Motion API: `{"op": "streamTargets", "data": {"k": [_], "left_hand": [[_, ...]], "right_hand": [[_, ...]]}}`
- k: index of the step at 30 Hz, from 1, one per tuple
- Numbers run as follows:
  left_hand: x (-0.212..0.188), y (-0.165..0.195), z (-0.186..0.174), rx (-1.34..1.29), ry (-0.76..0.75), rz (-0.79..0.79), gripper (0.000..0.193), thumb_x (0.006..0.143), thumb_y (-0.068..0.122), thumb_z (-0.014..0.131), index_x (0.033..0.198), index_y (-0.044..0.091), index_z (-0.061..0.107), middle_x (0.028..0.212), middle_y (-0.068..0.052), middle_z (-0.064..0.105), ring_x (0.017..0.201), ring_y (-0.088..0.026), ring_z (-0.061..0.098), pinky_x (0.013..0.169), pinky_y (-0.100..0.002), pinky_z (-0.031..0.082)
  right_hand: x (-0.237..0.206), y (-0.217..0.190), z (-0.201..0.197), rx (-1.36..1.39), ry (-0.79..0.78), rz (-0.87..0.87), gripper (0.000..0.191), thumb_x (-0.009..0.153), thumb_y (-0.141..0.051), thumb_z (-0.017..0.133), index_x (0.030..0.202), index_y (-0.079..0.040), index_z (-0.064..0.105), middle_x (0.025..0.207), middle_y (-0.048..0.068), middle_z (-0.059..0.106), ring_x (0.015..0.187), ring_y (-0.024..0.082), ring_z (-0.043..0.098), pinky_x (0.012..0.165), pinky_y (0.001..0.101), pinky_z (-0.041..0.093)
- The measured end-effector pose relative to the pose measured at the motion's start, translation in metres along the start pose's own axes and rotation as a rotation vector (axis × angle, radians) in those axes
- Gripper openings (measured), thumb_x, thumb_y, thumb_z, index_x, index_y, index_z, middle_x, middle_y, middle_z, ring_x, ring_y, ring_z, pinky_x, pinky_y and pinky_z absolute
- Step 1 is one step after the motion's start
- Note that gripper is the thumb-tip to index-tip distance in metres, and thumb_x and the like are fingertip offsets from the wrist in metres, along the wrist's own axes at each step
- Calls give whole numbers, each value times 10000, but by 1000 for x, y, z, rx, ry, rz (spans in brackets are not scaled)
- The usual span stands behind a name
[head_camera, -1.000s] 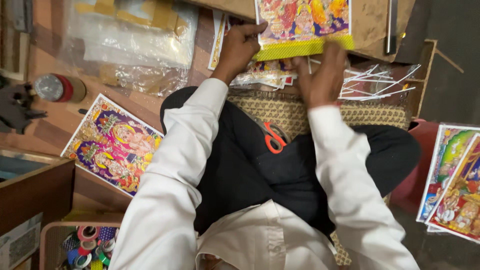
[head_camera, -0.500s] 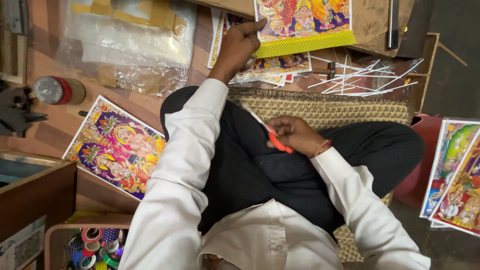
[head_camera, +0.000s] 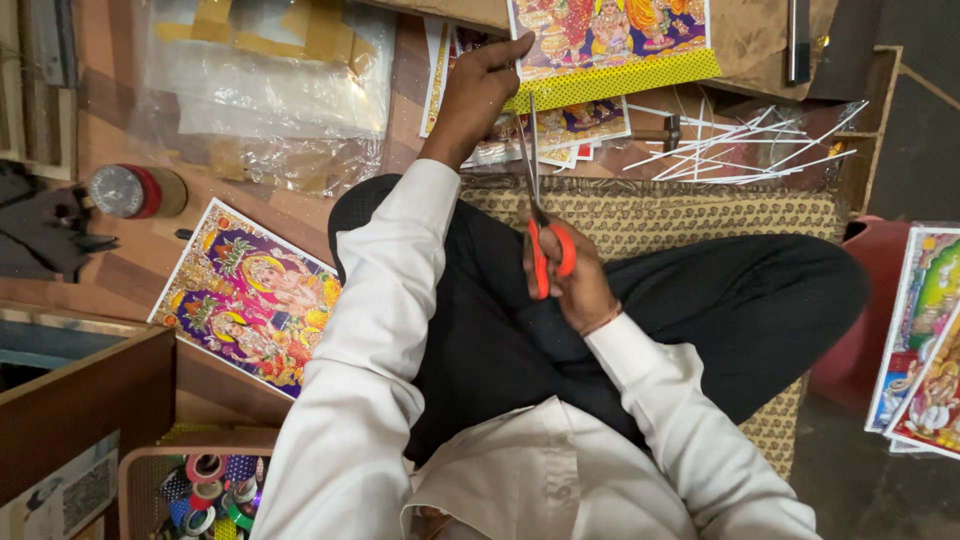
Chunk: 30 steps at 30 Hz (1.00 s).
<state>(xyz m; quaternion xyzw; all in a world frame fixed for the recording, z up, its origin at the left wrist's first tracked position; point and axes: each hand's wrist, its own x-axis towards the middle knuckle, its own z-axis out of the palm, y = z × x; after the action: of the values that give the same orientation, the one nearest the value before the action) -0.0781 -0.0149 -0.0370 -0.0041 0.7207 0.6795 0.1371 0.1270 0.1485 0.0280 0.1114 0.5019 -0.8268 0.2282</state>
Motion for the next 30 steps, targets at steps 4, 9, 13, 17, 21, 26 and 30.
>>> {"op": "streamTargets", "data": {"k": [4, 9, 13, 17, 21, 26, 30], "left_hand": [[3, -3, 1, -14, 1, 19, 519, 857, 46, 621, 1366, 121, 693, 913, -11, 746, 663, -64, 563, 621, -259, 498], [4, -5, 2, -24, 5, 72, 511, 866, 38, 631, 1371, 104, 686, 1085, -19, 782, 766, -52, 647, 720, -248, 549], [4, -3, 3, -5, 9, -30, 515, 859, 49, 607, 1363, 114, 685, 1025, -66, 786, 695, -78, 589, 675, -265, 519], [5, -3, 3, -52, 1, 97, 493, 871, 35, 624, 1359, 83, 683, 1116, -43, 779, 830, -68, 670, 776, -254, 548], [5, -5, 3, -20, 12, 28, 485, 871, 50, 613, 1348, 96, 691, 1034, -54, 794, 771, -85, 631, 736, -262, 532], [6, -6, 2, -18, 7, 103, 486, 868, 50, 626, 1349, 85, 689, 1081, -39, 793, 827, -72, 666, 780, -251, 545], [5, -4, 3, 19, 22, 63, 491, 863, 48, 618, 1345, 91, 700, 973, -41, 785, 753, -78, 617, 716, -254, 524]], "right_hand": [[14, -3, -2, -47, 63, 22, 560, 1004, -352, 636, 1402, 37, 573, 792, 51, 617, 521, 103, 562, 422, 203, 336], [23, -5, -3, -48, 101, 66, 543, 967, -246, 690, 1437, 0, 574, 754, 51, 623, 503, 94, 559, 439, 203, 394], [27, -5, -5, -57, 86, 19, 523, 971, -203, 701, 1434, 8, 580, 770, 45, 626, 504, 83, 548, 457, 205, 420], [29, -3, -7, -74, 105, 18, 523, 957, -186, 709, 1431, -3, 582, 765, 36, 618, 494, 79, 546, 447, 200, 408], [29, -1, -7, -61, 105, -12, 513, 960, -155, 722, 1429, 3, 591, 768, 26, 615, 491, 65, 514, 458, 198, 408], [31, 4, -10, -38, 113, -4, 508, 951, -138, 729, 1415, 17, 595, 745, 16, 598, 483, 61, 501, 444, 198, 393], [31, 6, -10, -56, 112, -15, 506, 949, -142, 730, 1407, 22, 592, 738, 17, 601, 481, 67, 512, 450, 203, 403]]}}
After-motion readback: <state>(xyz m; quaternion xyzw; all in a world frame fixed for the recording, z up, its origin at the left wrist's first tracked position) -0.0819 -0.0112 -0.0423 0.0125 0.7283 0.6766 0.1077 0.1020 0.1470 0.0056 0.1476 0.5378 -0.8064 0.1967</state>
